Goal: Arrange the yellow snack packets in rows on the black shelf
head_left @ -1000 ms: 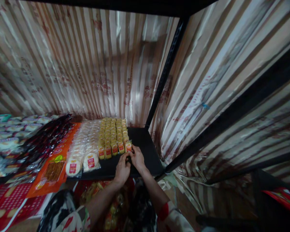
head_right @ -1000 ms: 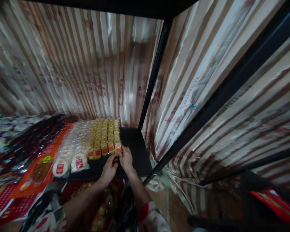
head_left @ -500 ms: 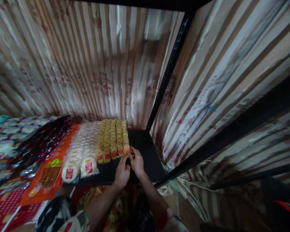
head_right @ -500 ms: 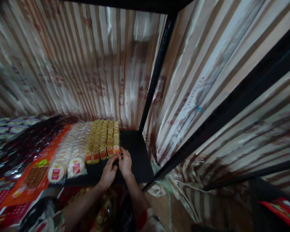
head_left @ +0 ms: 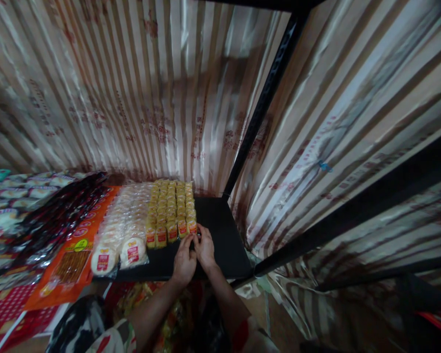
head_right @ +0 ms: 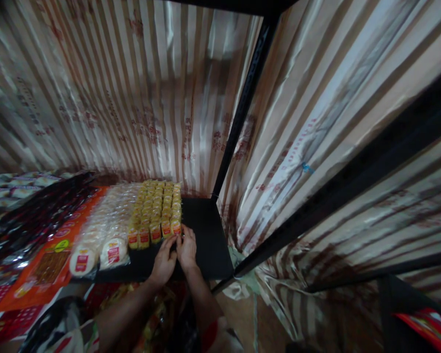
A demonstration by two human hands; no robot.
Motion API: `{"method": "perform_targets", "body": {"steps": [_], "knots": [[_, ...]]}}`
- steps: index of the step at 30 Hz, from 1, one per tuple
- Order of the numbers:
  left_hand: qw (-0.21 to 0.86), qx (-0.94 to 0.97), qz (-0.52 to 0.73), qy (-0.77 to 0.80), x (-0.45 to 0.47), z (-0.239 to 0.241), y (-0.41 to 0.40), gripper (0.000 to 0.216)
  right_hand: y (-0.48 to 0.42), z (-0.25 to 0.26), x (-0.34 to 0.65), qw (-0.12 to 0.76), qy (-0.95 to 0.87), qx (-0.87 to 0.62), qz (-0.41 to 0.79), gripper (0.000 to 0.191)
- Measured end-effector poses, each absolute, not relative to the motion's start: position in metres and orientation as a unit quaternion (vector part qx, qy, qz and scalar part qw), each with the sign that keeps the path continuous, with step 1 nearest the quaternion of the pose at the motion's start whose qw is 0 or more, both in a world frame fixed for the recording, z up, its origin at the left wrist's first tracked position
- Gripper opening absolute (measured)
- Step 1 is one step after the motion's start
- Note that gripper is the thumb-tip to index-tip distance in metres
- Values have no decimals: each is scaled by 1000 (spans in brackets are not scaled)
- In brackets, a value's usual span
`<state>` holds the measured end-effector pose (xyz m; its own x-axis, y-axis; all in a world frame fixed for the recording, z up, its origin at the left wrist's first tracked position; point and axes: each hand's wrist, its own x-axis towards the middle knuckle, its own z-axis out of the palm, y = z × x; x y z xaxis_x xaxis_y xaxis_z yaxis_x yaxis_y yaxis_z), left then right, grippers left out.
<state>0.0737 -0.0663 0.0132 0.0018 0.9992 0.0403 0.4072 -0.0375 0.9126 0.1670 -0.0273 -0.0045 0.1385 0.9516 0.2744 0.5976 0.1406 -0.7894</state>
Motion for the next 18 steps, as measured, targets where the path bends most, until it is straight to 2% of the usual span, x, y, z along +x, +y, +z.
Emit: {"method": "perform_targets", "body": {"steps": [12, 15, 18], "knots": [[344, 635, 397, 567, 38, 17, -118, 37, -72, 18, 153, 482, -563, -641, 198, 39], [353, 662, 370, 548, 14, 1, -148, 31, -108, 16, 139, 510, -550, -612, 250, 37], [380, 655, 301, 580, -13, -20, -172, 26, -143, 4, 120, 477, -569, -586, 325, 31]]}}
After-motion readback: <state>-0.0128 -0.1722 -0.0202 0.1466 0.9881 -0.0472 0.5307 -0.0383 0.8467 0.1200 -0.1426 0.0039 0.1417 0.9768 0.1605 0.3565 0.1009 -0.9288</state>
